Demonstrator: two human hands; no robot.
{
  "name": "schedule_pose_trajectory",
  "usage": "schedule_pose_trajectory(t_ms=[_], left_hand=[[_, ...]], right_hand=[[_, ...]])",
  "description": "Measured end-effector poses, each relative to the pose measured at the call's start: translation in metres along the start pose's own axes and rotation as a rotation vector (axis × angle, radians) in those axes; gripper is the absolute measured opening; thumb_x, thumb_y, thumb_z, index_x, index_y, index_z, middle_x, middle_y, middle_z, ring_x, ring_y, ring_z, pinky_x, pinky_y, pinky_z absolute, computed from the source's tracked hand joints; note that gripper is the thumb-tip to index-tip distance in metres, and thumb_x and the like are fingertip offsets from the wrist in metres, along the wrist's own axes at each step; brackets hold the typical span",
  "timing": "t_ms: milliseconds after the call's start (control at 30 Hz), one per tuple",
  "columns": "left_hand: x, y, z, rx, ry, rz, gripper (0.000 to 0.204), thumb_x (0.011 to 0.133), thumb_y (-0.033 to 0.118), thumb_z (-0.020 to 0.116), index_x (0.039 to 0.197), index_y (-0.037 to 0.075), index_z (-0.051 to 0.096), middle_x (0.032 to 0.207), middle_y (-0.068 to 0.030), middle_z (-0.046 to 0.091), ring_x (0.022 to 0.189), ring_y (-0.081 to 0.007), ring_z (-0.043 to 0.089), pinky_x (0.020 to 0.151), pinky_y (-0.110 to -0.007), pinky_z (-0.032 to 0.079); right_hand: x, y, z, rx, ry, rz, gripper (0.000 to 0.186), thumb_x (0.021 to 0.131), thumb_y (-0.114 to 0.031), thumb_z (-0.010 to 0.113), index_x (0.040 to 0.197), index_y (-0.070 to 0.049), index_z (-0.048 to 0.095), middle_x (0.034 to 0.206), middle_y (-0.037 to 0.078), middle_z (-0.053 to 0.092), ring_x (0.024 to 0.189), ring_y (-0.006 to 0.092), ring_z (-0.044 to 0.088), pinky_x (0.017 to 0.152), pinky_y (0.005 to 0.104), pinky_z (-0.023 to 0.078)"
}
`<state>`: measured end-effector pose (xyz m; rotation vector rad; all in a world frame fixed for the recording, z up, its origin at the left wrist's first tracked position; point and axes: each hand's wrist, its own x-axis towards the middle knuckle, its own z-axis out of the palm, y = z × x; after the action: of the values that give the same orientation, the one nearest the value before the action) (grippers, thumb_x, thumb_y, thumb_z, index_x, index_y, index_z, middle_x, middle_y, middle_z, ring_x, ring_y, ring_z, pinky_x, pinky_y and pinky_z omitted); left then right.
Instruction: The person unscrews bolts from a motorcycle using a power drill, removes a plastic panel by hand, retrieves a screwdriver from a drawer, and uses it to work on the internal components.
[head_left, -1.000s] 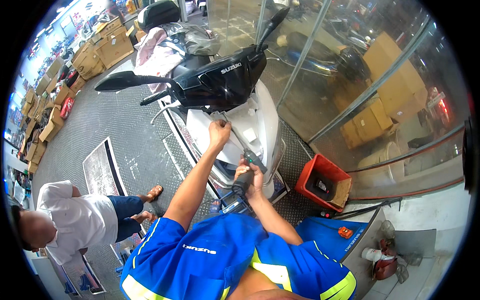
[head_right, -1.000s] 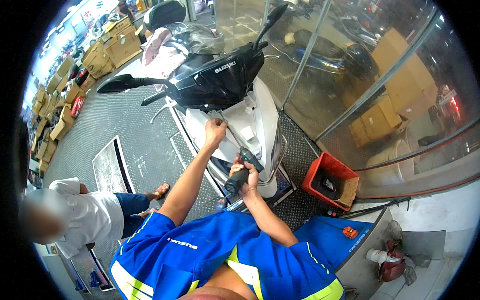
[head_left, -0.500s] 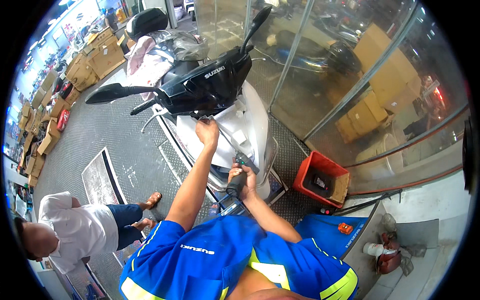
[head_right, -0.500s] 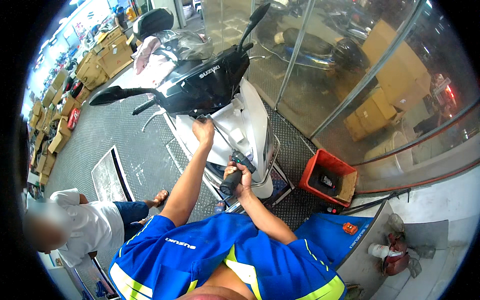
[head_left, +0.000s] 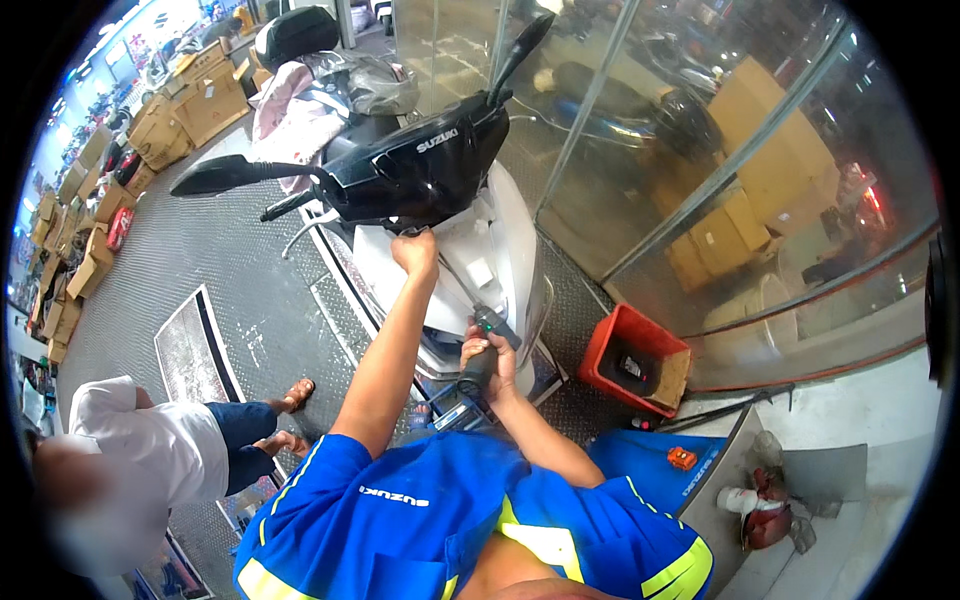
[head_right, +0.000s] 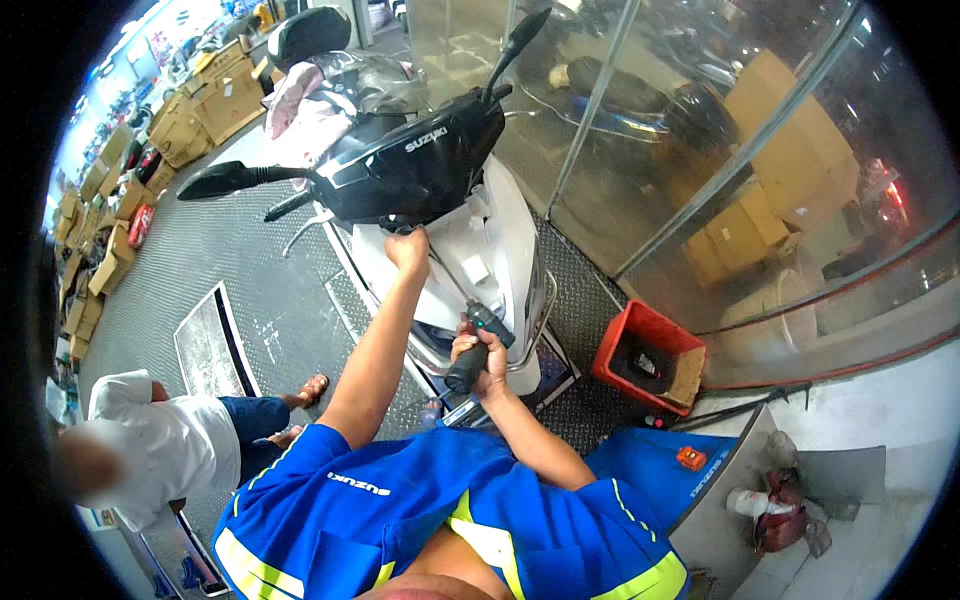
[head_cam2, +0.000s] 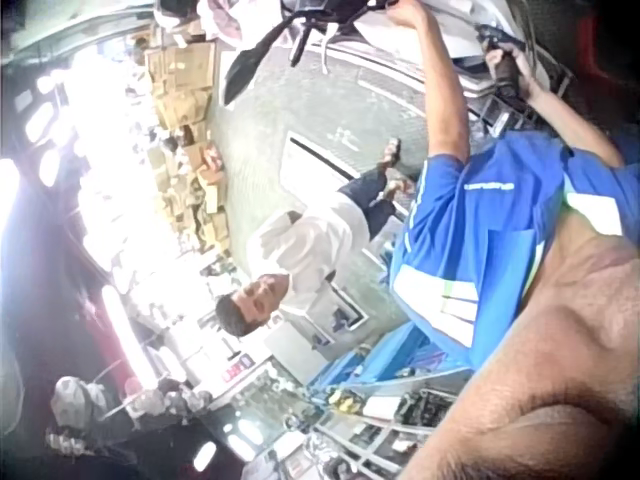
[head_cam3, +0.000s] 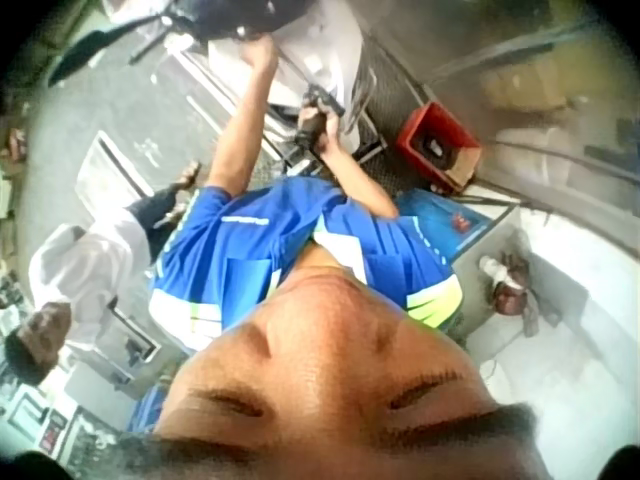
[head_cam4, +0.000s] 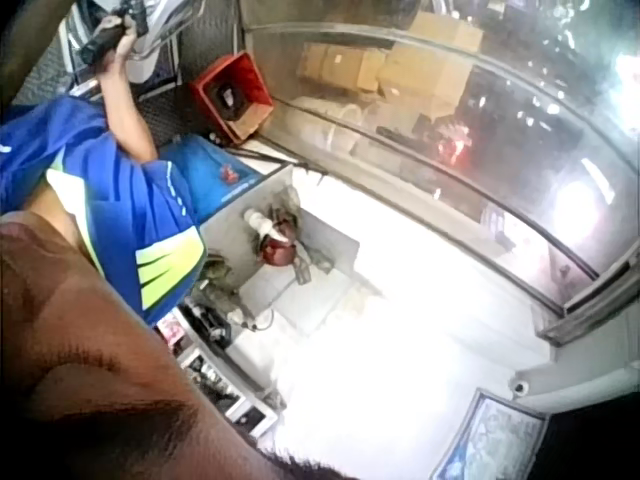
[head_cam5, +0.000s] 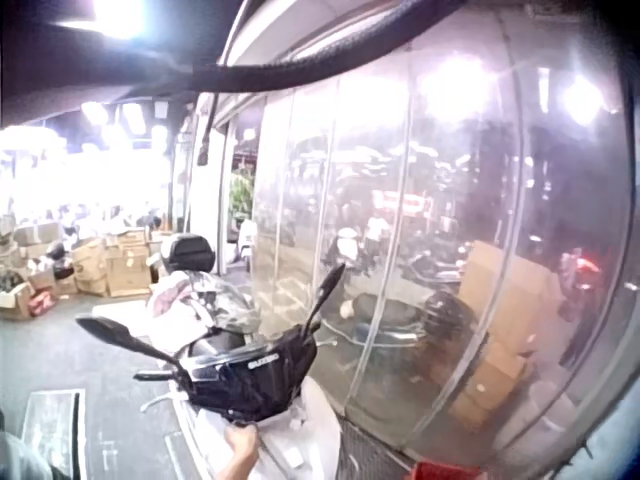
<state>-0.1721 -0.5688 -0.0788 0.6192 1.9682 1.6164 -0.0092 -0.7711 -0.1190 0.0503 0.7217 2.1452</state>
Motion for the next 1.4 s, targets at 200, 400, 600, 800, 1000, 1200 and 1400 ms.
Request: schedule_pose_trajectory(t_ms=[200, 400, 600, 800, 1000, 1200, 1400], left_hand=[[-0.021, -0.001, -0.045, -0.401, -0.422, -0.254, 0.014, 0.084, 0.009, 0.071, 0.084, -0.003, 0.063, 0.057, -0.0014, 0.05, 0.038, -0.0115, 0.038, 0.038, -0.03, 0.028], [-0.002, -0.016, -0.159, -0.653, -0.574, -0.385, 0.013, 0.089, 0.008, 0.071, 0.092, -0.001, 0.062, 0.057, 0.0013, 0.046, 0.041, -0.0093, 0.035, 0.04, -0.027, 0.028], [0.108, -0.046, -0.285, -0.84, -0.367, -0.482, 0.021, 0.092, 0.016, 0.062, 0.073, 0.016, 0.054, 0.058, 0.0041, 0.046, 0.043, -0.0097, 0.035, 0.042, -0.027, 0.027], [0.124, -0.043, -0.376, -0.861, -0.483, -0.518, 0.021, 0.093, 0.023, 0.055, 0.073, 0.015, 0.053, 0.06, -0.0013, 0.05, 0.044, -0.0121, 0.036, 0.042, -0.03, 0.027], [0.206, -0.1, -0.371, -0.872, -0.616, -0.835, 0.014, 0.082, 0.021, 0.054, 0.075, 0.009, 0.05, 0.068, -0.0043, 0.045, 0.056, -0.0156, 0.037, 0.049, -0.031, 0.03], [0.319, -0.144, -0.29, -0.452, -0.699, -0.976, 0.032, 0.103, 0.025, 0.046, 0.086, 0.002, 0.059, 0.083, -0.0167, 0.065, 0.068, -0.0246, 0.058, 0.061, -0.038, 0.047], [0.416, -0.098, -0.262, -0.238, -0.902, -0.825, 0.013, 0.102, 0.007, 0.045, 0.108, 0.0, 0.055, 0.083, -0.0155, 0.068, 0.067, -0.0248, 0.062, 0.061, -0.037, 0.051]], right_hand=[[-0.05, 0.022, -0.005, -0.137, 0.0, -0.141, 0.065, 0.081, -0.001, 0.07, 0.144, -0.007, 0.055, 0.11, 0.011, 0.066, 0.076, 0.0153, 0.059, 0.076, 0.031, 0.053], [-0.064, 0.088, -0.023, -0.297, 0.022, -0.103, 0.069, 0.084, -0.005, 0.067, 0.151, -0.007, 0.049, 0.115, 0.013, 0.066, 0.077, 0.0167, 0.058, 0.077, 0.0351, 0.053], [-0.048, 0.126, -0.043, -0.502, 0.165, -0.091, 0.068, 0.085, -0.008, 0.067, 0.151, -0.004, 0.046, 0.112, 0.015, 0.065, 0.08, 0.0195, 0.059, 0.076, 0.0355, 0.053], [-0.035, 0.131, -0.061, -1.117, 0.309, -0.105, 0.046, 0.084, -0.006, 0.068, 0.128, 0.002, 0.059, 0.112, 0.021, 0.068, 0.079, 0.0223, 0.065, 0.07, 0.0374, 0.056], [0.023, 0.169, -0.066, -1.59, 0.427, -0.22, 0.042, 0.08, 0.004, 0.075, 0.121, 0.001, 0.064, 0.095, 0.014, 0.073, 0.073, 0.0177, 0.067, 0.062, 0.0334, 0.056], [0.143, 0.176, -0.1, -1.99, 0.572, -0.248, 0.035, 0.076, -0.001, 0.082, 0.108, 0.001, 0.07, 0.088, 0.006, 0.073, 0.07, 0.0128, 0.067, 0.062, 0.0301, 0.055], [0.258, 0.249, -0.089, -2.257, 0.618, -0.515, 0.055, 0.07, -0.015, 0.089, 0.119, 0.0, 0.069, 0.106, 0.014, 0.076, 0.1, 0.0218, 0.071, 0.092, 0.0381, 0.055]])
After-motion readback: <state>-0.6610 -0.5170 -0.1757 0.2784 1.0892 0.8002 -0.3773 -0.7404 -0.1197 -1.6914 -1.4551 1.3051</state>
